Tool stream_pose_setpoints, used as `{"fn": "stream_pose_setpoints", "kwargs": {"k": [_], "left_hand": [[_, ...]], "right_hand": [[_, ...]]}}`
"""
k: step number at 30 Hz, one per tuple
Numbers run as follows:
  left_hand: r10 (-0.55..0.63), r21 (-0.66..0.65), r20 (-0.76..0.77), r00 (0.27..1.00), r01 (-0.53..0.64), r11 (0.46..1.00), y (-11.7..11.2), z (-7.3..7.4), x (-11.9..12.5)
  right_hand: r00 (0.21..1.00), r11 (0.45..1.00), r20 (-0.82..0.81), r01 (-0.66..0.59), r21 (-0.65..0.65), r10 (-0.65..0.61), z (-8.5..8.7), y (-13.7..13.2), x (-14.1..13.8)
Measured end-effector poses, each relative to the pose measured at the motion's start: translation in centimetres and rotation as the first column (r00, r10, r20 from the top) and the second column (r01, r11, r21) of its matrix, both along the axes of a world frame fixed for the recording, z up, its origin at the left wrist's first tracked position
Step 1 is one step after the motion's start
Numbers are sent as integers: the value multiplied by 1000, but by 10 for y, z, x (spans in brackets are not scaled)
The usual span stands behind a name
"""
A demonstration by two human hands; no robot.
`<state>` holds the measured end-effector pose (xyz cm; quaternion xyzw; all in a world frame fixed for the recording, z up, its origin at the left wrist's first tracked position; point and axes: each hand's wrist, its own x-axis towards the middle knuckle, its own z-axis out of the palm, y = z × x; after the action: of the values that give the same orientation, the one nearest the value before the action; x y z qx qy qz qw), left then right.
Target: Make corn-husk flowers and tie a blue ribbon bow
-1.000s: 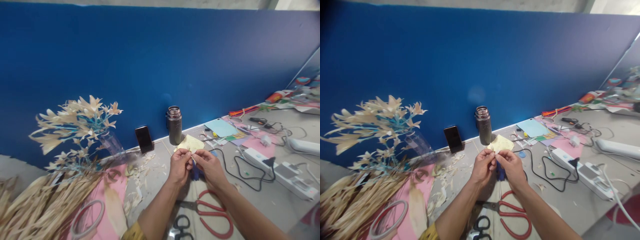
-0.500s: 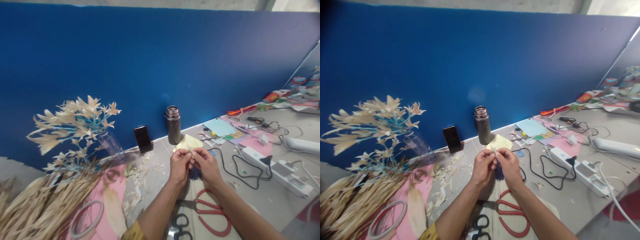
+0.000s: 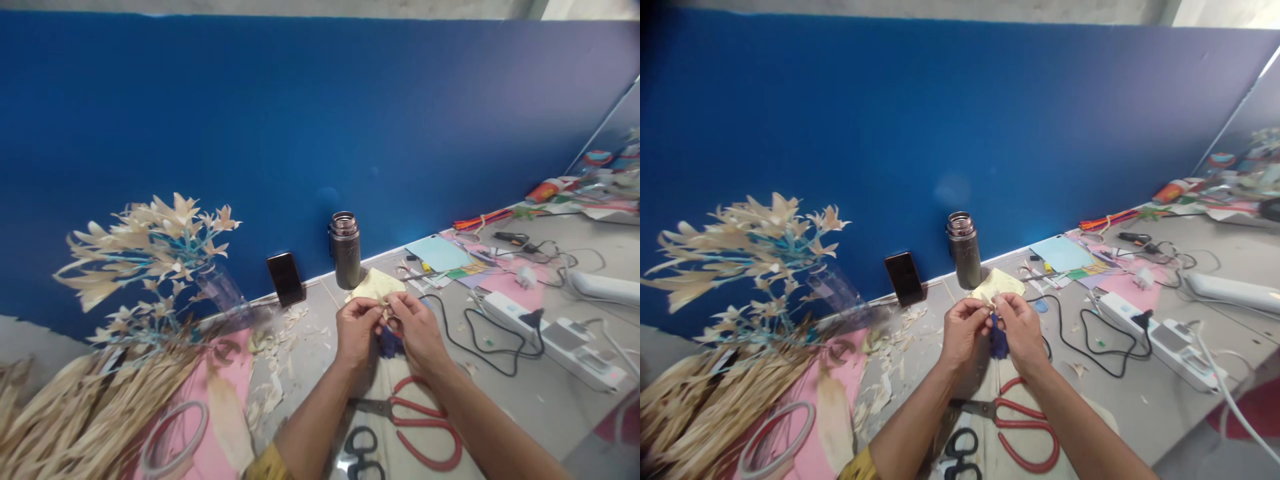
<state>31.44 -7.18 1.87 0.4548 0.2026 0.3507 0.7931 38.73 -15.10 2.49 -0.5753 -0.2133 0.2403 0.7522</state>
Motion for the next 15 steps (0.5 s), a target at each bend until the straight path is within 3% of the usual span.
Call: {"fn": "stream_pose_setpoints", "kwargs": {"k": [3,6,10,15], "left_hand": [[-3,261,-6,1000,5,965,6,12,-9],[-21,580,5,1000,14,814,9,30,-21],[10,801,-29,1000,17,599,4,51,-35],[49,935,32,998,-47,351,-2,55,-42]], "right_hand": [[997,998,77,12,-67,-7,13,-15,9],[946,983,324,49,-178,11,27,-37,18],[668,958,739,145,-247,89,42,-63,25],[353,956,926,199,-216,136,52,-78,32]]}}
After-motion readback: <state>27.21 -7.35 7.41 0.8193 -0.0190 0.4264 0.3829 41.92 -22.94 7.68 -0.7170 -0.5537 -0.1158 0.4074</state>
